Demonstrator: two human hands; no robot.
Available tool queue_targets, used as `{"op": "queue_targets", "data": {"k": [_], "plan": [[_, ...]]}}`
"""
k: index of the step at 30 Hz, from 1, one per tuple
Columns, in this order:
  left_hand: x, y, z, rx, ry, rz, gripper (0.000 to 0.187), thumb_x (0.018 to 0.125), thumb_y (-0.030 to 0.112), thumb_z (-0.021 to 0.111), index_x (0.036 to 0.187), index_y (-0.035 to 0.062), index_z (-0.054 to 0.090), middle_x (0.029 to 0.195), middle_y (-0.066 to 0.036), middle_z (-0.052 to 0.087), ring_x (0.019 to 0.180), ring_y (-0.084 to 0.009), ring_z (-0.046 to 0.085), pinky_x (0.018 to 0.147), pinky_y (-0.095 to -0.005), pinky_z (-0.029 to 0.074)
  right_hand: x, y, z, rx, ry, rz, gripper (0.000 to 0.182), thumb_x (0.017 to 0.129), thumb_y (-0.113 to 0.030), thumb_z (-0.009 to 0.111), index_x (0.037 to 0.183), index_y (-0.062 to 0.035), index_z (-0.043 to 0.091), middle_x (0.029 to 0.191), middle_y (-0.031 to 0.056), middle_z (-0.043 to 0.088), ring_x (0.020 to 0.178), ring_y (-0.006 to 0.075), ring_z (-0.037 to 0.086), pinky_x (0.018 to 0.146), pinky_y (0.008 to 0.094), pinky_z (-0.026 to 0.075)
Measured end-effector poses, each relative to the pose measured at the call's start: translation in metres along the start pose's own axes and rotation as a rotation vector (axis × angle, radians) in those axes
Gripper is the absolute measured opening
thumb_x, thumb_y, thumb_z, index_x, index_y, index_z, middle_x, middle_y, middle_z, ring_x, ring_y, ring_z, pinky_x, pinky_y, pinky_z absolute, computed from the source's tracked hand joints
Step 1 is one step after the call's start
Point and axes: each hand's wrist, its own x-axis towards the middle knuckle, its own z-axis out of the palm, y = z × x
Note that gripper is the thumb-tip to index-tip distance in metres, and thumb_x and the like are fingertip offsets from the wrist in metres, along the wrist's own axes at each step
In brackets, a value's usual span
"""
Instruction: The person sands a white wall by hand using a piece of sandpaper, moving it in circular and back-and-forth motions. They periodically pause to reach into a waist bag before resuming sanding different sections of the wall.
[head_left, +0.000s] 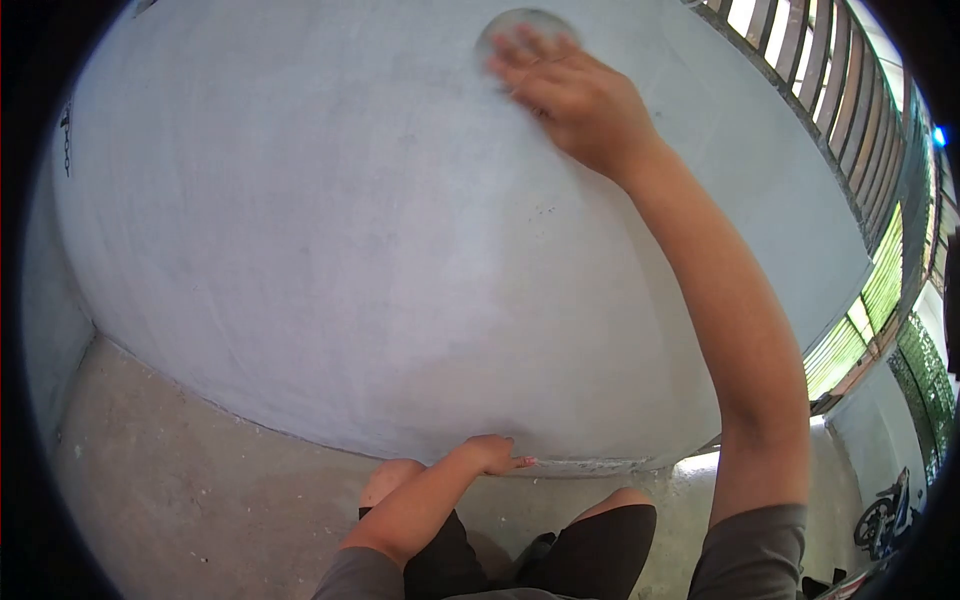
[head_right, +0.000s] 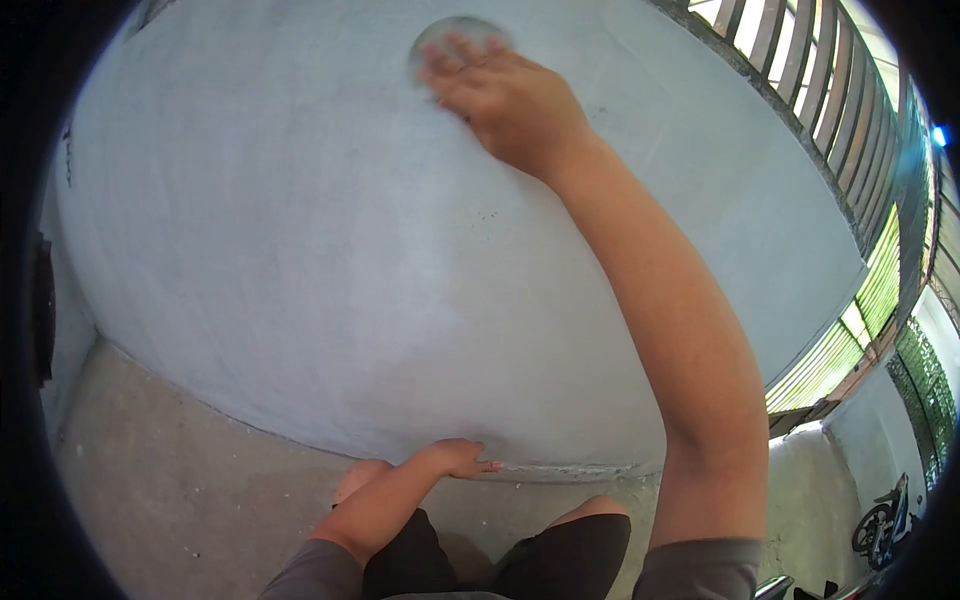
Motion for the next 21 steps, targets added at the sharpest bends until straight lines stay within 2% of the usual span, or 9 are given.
{"op": "queue_targets", "data": {"k": [2, 4, 6, 10, 12, 14, 18, 20, 21], "plan": [[-0.001, -0.003, 0.001, -0.016, 0.063, 0.012, 0.1, 0.088, 0.082, 0.039, 0.12, -0.0092, 0.062, 0.118, -0.028, 0.065, 0.111, -0.0395, 0.064, 0.094, -0.0477, 0.05, 0.013, 0.001, 0.002, 0.165, -0.099, -0.22, 0.024, 0.095, -0.014, 0.058, 0.115, -0.0135, 0.072, 0.127, 0.0022, 0.068, 0.124, 0.0214, 0.06, 0.103, 0.0371, 0.049], [0.004, -0.007, 0.004, -0.015, 0.072, 0.025, 0.1, 0.088, 0.083, 0.039, 0.119, -0.0096, 0.061, 0.118, -0.028, 0.065, 0.111, -0.0396, 0.064, 0.095, -0.048, 0.05, 0.032, 0.004, -0.001, 0.088, -0.053, -0.136, 0.024, 0.096, -0.016, 0.058, 0.116, -0.0142, 0.072, 0.127, 0.0032, 0.068, 0.123, 0.024, 0.06, 0.104, 0.0388, 0.048], [0.006, -0.009, 0.007, -0.002, 0.07, 0.045, 0.1, 0.088, 0.083, 0.038, 0.119, -0.0099, 0.061, 0.118, -0.028, 0.065, 0.112, -0.0397, 0.063, 0.095, -0.0483, 0.05, 0.043, 0.002, -0.01, 0.112, -0.163, 0.084, 0.036, 0.102, -0.012, 0.052, 0.137, -0.0063, 0.059, 0.142, 0.0152, 0.057, 0.132, 0.0299, 0.054, 0.109, 0.0399, 0.045], [-0.001, -0.009, 0.003, -0.015, 0.083, 0.035, 0.101, 0.087, 0.083, 0.04, 0.122, -0.0098, 0.059, 0.119, -0.029, 0.064, 0.112, -0.0409, 0.063, 0.096, -0.0483, 0.05, 0.015, 0.028, -0.025, 0.06, -0.152, -0.132, 0.035, 0.102, -0.013, 0.052, 0.136, -0.0116, 0.061, 0.139, 0.0103, 0.06, 0.126, 0.0238, 0.06, 0.095, 0.0332, 0.055], [-0.007, -0.006, 0.001, -0.038, 0.083, 0.029, 0.101, 0.087, 0.082, 0.04, 0.124, -0.0097, 0.058, 0.12, -0.029, 0.064, 0.112, -0.0414, 0.063, 0.097, -0.0484, 0.049, -0.013, 0.059, -0.035, 0.103, -0.01, 0.292, 0.029, 0.098, -0.012, 0.056, 0.125, -0.012, 0.068, 0.134, 0.0057, 0.063, 0.124, 0.0241, 0.06, 0.105, 0.0368, 0.048], [-0.011, -0.005, -0.004, -0.049, 0.074, 0.008, 0.1, 0.087, 0.082, 0.04, 0.125, -0.0093, 0.057, 0.121, -0.03, 0.064, 0.113, -0.042, 0.062, 0.097, -0.0485, 0.049, -0.038, 0.084, -0.044, -0.07, 0.163, 0.583, 0.03, 0.1, -0.013, 0.053, 0.127, -0.0111, 0.066, 0.136, 0.008, 0.062, 0.126, 0.0279, 0.058, 0.105, 0.0369, 0.048], [0.001, -0.014, 0.005, -0.03, 0.127, 0.052, 0.1, 0.087, 0.083, 0.039, 0.123, -0.0091, 0.058, 0.119, -0.029, 0.064, 0.113, -0.0419, 0.063, 0.097, -0.0489, 0.049, -0.063, 0.083, -0.043, -0.195, 0.171, 0.493, 0.031, 0.101, -0.014, 0.052, 0.13, -0.0104, 0.064, 0.138, 0.0083, 0.06, 0.131, 0.0294, 0.054, 0.107, 0.0362, 0.046], [0.001, -0.015, 0.006, -0.02, 0.125, 0.052, 0.1, 0.087, 0.083, 0.039, 0.123, -0.009, 0.058, 0.118, -0.029, 0.065, 0.111, -0.0419, 0.063, 0.096, -0.0492, 0.049, -0.061, 0.062, -0.056, -0.046, -0.091, 0.184, 0.033, 0.101, -0.015, 0.053, 0.132, -0.0096, 0.063, 0.14, 0.0098, 0.059, 0.134, 0.0305, 0.051, 0.11, 0.0355, 0.043], [0.001, -0.016, 0.006, -0.013, 0.121, 0.048, 0.1, 0.087, 0.083, 0.039, 0.123, -0.009, 0.058, 0.118, -0.029, 0.065, 0.111, -0.0419, 0.063, 0.096, -0.0492, 0.049, -0.061, 0.073, -0.06, -0.023, -0.122, 0.15, 0.033, 0.101, -0.017, 0.054, 0.132, -0.011, 0.063, 0.14, 0.0098, 0.058, 0.135, 0.0303, 0.05, 0.11, 0.0364, 0.043]]}}
